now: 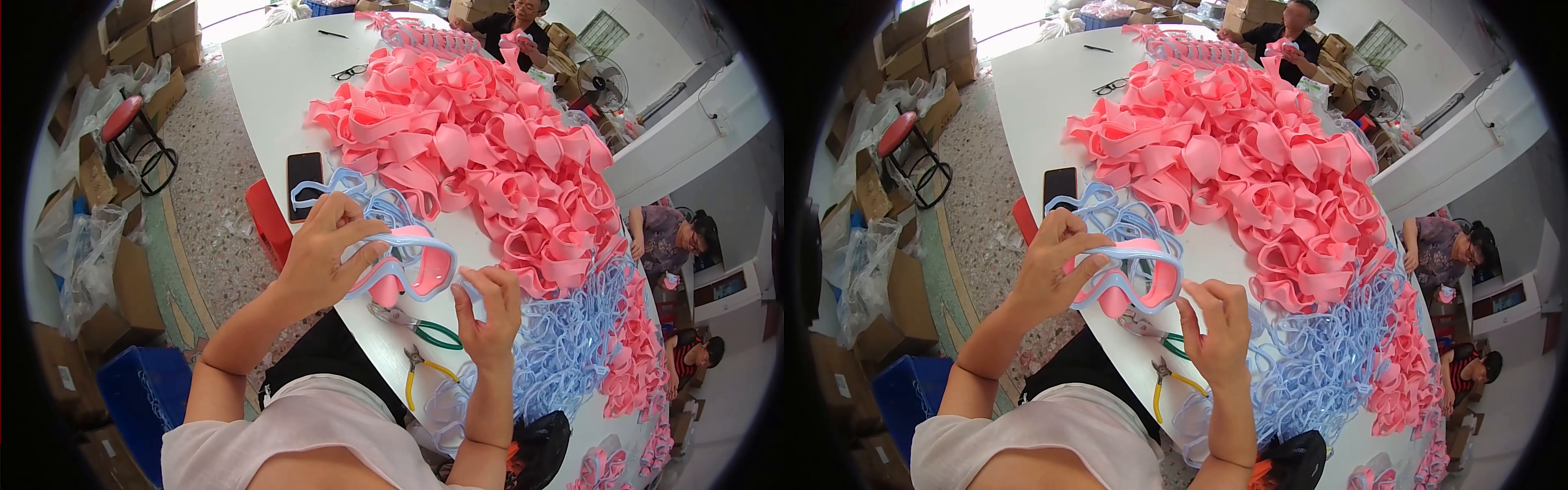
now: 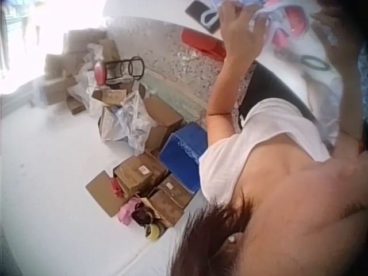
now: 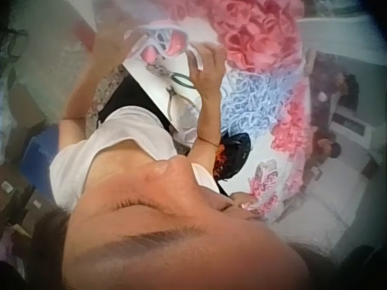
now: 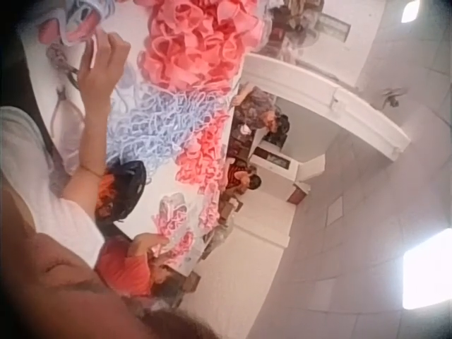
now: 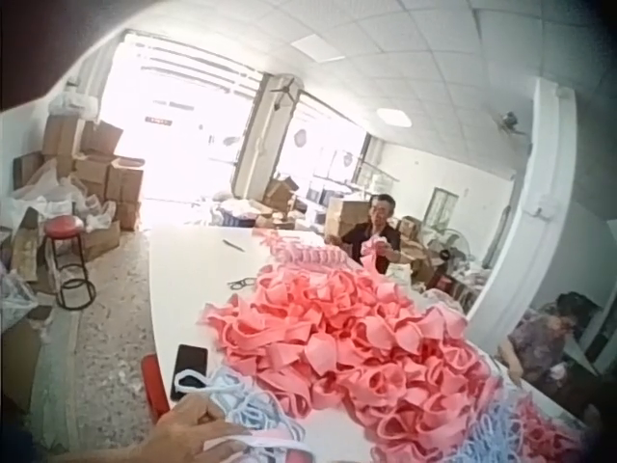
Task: The recorder is attaching fabric components and straps to pink swimming goggles at a manufacturing workstation.
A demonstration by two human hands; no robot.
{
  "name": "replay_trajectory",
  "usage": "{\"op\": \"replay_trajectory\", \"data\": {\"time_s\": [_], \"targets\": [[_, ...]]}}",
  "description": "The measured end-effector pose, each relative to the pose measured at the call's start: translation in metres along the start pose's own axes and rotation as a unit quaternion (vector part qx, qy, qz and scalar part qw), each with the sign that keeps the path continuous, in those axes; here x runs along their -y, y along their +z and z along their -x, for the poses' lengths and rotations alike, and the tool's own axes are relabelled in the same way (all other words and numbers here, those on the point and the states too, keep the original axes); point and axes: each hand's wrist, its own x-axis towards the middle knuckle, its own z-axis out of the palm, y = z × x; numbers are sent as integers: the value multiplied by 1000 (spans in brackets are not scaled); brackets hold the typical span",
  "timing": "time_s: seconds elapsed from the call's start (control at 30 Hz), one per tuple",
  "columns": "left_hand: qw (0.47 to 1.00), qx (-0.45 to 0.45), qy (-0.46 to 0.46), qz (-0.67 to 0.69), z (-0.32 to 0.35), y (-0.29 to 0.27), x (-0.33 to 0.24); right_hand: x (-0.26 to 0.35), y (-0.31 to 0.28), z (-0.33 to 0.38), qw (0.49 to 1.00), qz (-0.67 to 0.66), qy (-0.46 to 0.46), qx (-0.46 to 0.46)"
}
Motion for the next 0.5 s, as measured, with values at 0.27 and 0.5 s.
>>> {"op": "replay_trajectory", "data": {"time_s": [0.27, 0.5], "targets": [[999, 24, 29, 2, -4, 0, -12, 0, -7, -20, 982, 105, -77, 135], [999, 43, 14, 7, -6, 2, -9, -8, -1, -26, 950, 160, -134, 234]]}}
